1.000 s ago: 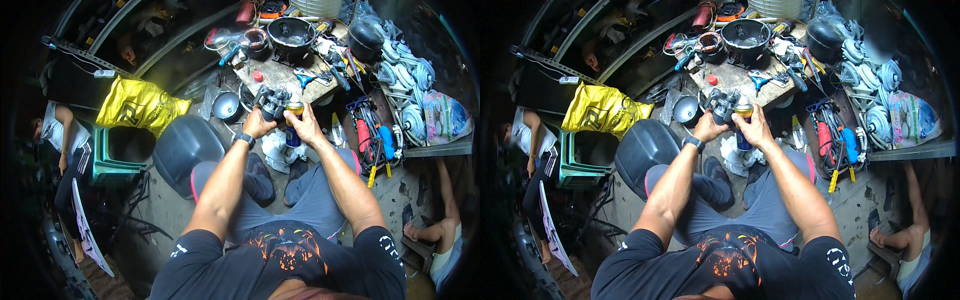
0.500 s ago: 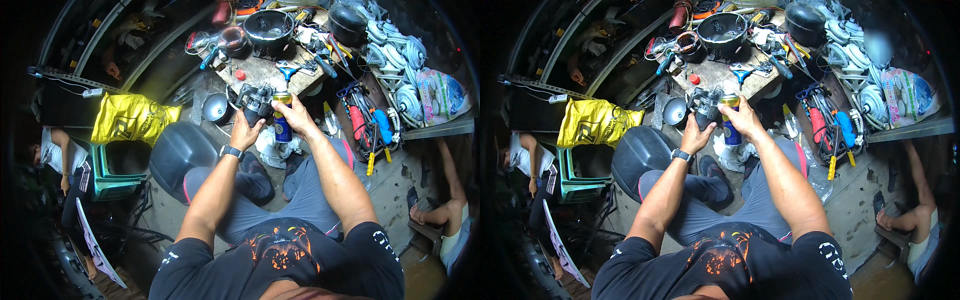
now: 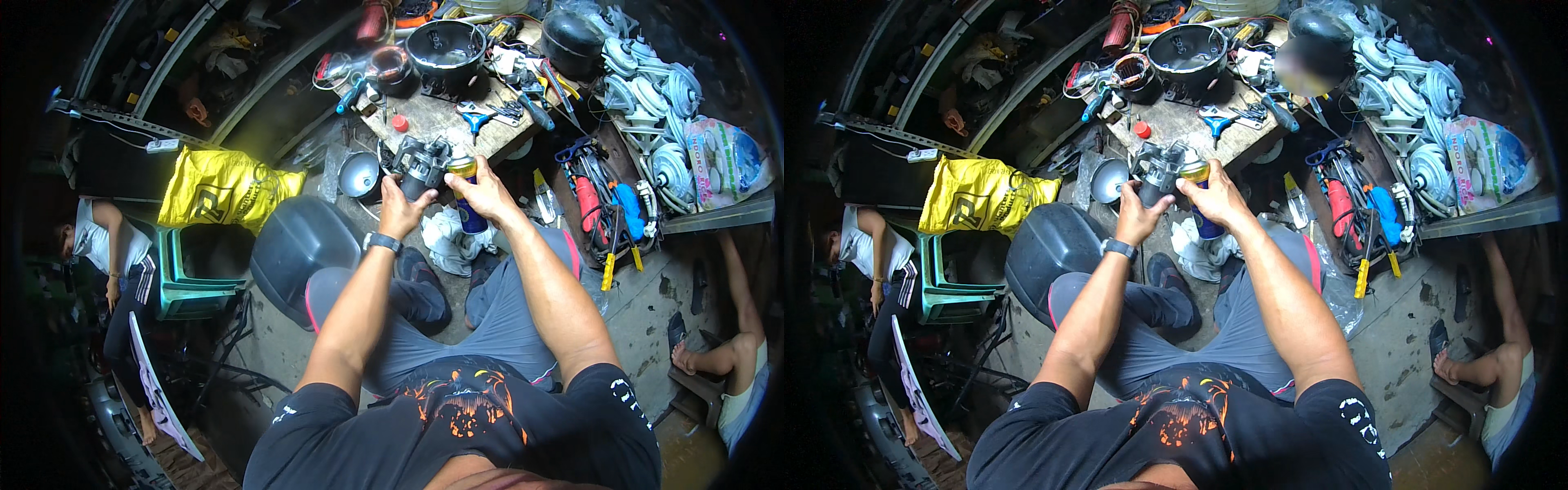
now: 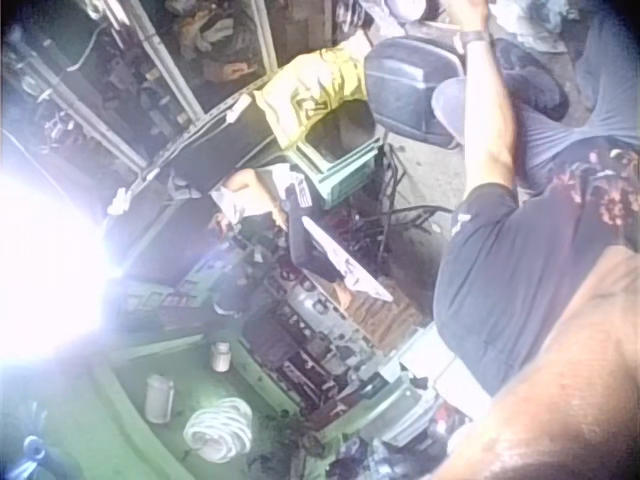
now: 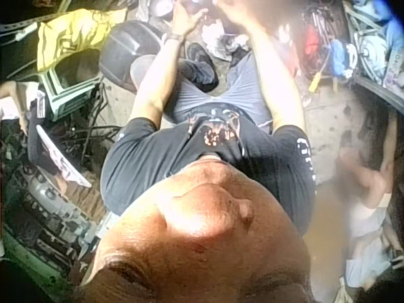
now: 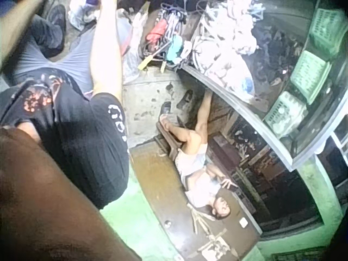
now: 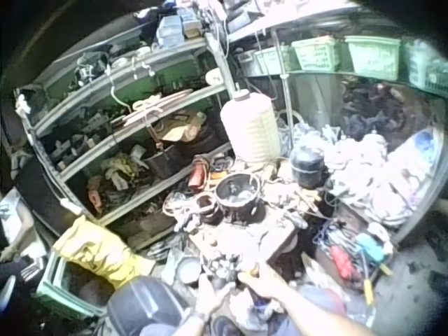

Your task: The person cleans and reassembles a mechanical starter motor on a workbench using a spray can and a wrench.

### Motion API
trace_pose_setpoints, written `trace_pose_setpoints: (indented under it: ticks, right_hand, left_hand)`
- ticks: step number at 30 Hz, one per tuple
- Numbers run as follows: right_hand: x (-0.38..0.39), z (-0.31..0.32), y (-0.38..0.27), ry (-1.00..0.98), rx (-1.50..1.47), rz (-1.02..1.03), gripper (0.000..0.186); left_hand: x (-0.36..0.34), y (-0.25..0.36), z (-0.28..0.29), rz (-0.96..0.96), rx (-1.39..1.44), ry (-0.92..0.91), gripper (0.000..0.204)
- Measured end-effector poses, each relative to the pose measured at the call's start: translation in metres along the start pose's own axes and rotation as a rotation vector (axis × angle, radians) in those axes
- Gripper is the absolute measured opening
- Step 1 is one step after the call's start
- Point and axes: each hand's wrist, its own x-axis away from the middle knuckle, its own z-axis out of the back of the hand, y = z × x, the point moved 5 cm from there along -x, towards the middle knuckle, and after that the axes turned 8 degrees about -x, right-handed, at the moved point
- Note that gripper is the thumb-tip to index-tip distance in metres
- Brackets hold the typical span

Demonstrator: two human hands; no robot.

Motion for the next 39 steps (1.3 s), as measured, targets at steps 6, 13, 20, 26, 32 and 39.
trace_pose_setpoints:
  ticks: [6, 13, 20, 26, 32, 39]
  right_hand:
    - [-0.003, -0.003, 0.0, -0.002, 0.043, 0.083, 0.081]
    - [-0.003, -0.011, 0.002, -0.01, 0.047, 0.078, 0.072]
    - [-0.002, -0.007, 0.002, -0.049, 0.073, 0.095, 0.08]
    - [-0.003, -0.012, 0.007, -0.029, 0.061, 0.121, 0.077]
    - [-0.005, -0.004, 0.004, -0.053, 0.092, 0.071, 0.083]
    - [-0.004, -0.005, -0.002, -0.05, 0.102, 0.056, 0.082]
  left_hand:
    - [-0.018, -0.01, -0.003, 0.152, 0.194, -0.431, 0.101]
    - [-0.012, -0.019, 0.006, 0.008, 0.046, -0.156, 0.097]
    - [-0.02, -0.007, 0.005, -0.007, -0.089, -0.222, 0.085]
    - [-0.038, -0.032, 0.0, 0.201, 0.404, -0.821, 0.106]
    - [-0.008, 0.013, 0.009, -0.015, -0.097, -0.116, 0.09]
    - [-0.049, -0.01, 0.012, -0.158, 0.079, -0.415, 0.066]
